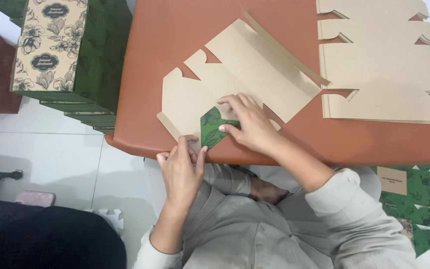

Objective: The person folds a flat cardboard template along pre-scored lines to form a box, tucking the sides into place.

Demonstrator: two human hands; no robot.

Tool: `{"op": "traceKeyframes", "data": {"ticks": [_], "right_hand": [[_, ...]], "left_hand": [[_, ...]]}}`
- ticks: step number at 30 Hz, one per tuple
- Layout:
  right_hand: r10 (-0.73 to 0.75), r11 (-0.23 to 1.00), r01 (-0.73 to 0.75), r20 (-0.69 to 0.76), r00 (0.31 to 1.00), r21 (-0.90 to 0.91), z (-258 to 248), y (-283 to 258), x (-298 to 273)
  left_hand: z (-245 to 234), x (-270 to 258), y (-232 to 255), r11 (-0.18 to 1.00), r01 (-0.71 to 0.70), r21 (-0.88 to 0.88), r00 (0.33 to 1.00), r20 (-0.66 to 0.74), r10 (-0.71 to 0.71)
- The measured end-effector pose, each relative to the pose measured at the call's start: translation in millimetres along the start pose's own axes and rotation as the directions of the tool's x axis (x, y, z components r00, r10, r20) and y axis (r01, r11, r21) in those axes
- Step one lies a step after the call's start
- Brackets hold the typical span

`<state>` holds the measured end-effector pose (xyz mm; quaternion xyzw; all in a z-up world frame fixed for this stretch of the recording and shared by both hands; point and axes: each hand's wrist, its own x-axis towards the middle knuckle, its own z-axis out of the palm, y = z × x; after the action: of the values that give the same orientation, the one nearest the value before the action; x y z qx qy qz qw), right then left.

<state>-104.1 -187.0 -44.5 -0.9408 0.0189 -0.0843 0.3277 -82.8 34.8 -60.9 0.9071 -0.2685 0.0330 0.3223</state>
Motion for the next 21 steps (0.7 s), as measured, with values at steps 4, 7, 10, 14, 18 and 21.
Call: {"op": "traceKeyframes", "data": {"ticks": [4, 7, 10, 14, 18, 21], "right_hand": [[0.036, 0.988, -0.034, 0.015, 0.999, -0.151, 3, -41, -16], [0.071, 0.995, -0.072, -0.013, 0.997, -0.069, 11, -38, -20], [0.142, 0.990, -0.142, -0.010, 0.990, 0.004, 10, -26, -17], [0.092, 0.995, -0.089, -0.057, 0.994, 0.055, 5, -4, -15], [0.034, 0.985, -0.020, -0.079, 0.996, 0.172, -2, 6, -16], [0.070, 0.949, -0.057, -0.029, 0.997, 0.311, -33, -1, -29]], "left_hand": [[-2, 2, 6, 0.999, -0.015, 0.029, 1.000, 0.011, 0.015], [4, -1, 2, 0.996, -0.040, 0.082, 0.999, 0.002, 0.040], [5, -3, -1, 0.997, -0.019, 0.078, 1.000, 0.001, 0.019], [0, 0, 6, 0.998, -0.033, 0.055, 0.999, -0.008, 0.033], [6, -1, 10, 0.990, -0.062, 0.129, 0.994, -0.081, 0.073], [-2, 15, 12, 0.981, -0.174, 0.087, 0.980, -0.086, 0.181]]}}
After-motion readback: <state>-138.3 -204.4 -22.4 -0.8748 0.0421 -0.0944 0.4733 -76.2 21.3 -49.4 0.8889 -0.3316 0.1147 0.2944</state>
